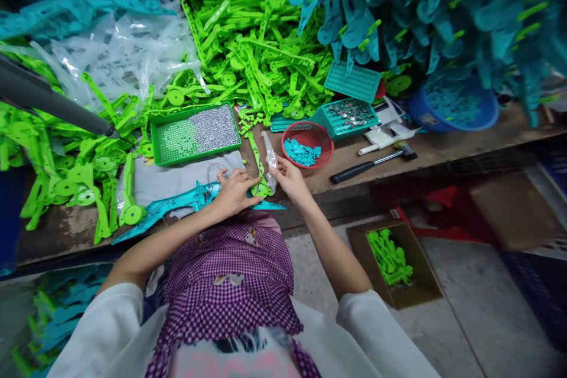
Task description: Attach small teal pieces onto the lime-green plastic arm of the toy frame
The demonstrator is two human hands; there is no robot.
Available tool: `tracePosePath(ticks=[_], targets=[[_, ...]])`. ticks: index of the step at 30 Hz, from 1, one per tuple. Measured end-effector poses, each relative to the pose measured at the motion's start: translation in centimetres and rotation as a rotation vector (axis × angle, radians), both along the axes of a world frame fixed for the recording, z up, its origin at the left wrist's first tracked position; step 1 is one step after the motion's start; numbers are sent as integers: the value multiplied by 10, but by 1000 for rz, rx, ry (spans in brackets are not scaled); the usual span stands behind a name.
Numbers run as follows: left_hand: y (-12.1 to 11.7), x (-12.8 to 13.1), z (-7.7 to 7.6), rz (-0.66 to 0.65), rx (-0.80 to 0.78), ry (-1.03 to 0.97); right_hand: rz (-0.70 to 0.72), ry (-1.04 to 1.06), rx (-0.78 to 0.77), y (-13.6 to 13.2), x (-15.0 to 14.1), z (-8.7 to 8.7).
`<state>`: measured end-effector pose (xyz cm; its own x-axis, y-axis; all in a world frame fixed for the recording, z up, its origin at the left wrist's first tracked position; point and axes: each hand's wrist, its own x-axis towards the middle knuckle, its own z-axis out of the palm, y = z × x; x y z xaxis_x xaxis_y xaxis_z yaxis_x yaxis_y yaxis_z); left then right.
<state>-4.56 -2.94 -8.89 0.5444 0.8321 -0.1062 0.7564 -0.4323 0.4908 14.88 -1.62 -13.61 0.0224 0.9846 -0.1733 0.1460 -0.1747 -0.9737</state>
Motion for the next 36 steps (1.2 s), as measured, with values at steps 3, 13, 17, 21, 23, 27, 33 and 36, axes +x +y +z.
tracePosePath(ticks=[3, 13, 17, 21, 23, 27, 33, 36], targets=[[0, 0, 0, -6, -3, 8, 39, -73, 18, 4, -2, 1], [0, -1, -1, -23, 13, 6, 87, -326, 60, 6, -6, 17], [0, -1, -2, -29, 15, -3, 98, -246, 65, 4, -7, 14], [0, -1, -1, -22, 6, -1, 136, -464, -2, 6, -10, 25], [1, 0, 0, -23, 3, -3, 186, -618, -17, 8, -10, 36], [1, 0, 1, -29, -9, 2, 284, -900, 5, 8, -13, 53], [0, 0, 1, -22, -14, -21, 220, -978, 148, 7, -33, 56], [1, 1, 3, -27, -10, -9, 260, -970, 279, 25, -47, 48]])
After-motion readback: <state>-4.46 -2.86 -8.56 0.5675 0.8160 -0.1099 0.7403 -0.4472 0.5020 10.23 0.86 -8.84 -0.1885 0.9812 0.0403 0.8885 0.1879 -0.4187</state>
